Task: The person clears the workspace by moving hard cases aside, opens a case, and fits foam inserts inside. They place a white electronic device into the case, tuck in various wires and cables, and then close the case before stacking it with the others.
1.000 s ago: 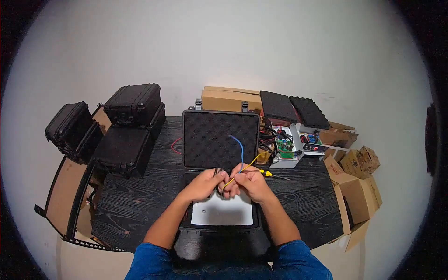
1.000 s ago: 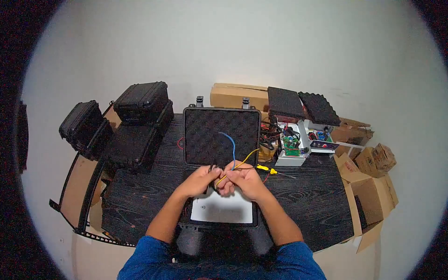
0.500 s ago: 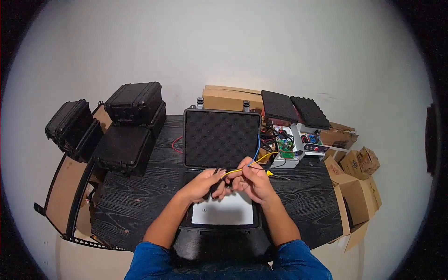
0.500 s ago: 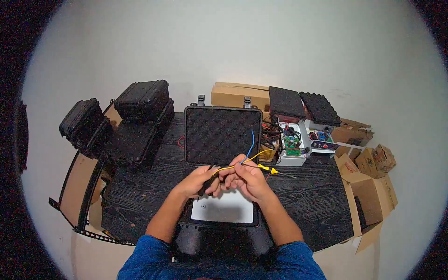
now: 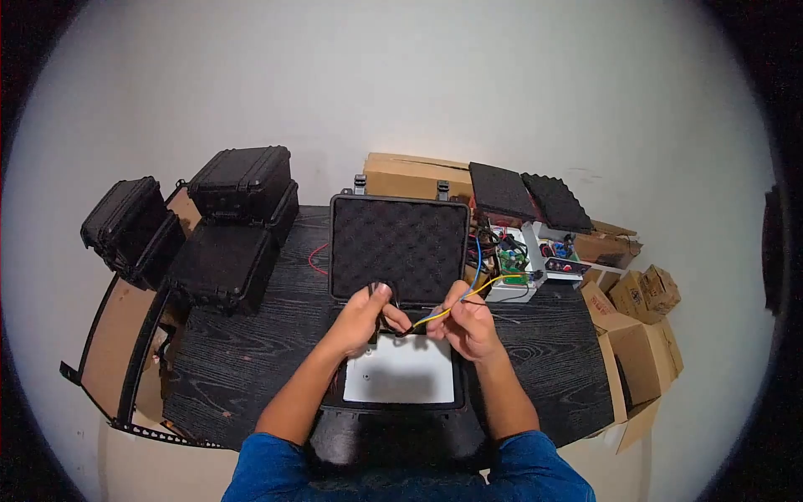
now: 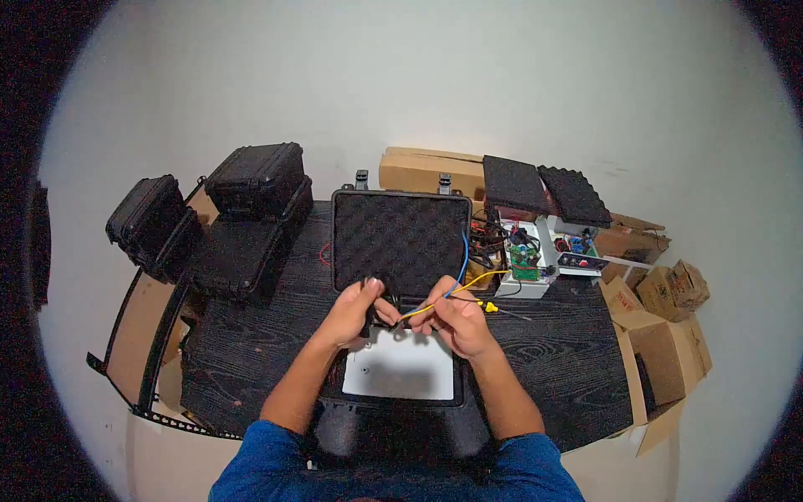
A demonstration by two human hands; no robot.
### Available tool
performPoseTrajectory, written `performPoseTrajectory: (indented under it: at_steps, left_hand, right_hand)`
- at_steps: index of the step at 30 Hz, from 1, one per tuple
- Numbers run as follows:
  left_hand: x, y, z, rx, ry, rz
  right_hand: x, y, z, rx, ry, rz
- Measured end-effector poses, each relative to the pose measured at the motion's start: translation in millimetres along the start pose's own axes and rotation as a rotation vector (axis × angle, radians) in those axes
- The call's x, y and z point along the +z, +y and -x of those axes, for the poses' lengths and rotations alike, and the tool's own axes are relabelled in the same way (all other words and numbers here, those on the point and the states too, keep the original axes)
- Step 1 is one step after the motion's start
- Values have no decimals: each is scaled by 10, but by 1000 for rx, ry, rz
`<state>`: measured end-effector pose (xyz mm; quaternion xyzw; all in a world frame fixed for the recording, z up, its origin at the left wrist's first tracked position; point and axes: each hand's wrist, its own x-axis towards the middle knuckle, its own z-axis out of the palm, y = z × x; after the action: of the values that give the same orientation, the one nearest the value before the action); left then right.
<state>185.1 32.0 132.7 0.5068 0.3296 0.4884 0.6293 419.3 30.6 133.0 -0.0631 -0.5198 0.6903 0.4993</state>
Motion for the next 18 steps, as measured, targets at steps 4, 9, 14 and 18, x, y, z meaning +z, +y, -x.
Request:
performPoseTrajectory:
  at_steps: [4, 9, 14, 18]
  left_hand:
    - [-9, 80, -23, 7, 199, 258]
    - [-62, 81, -32, 64, 265, 192]
    - [-23, -33, -14, 87, 39, 58]
    - [68, -5, 60, -30, -119, -242]
  right_hand:
    - [-38, -39, -7, 25, -140, 124]
    - [-80, -55, -12, 83, -165, 139]
    - [37, 42, -20, 141, -77, -83]
    - [109, 91, -72, 196, -38, -346]
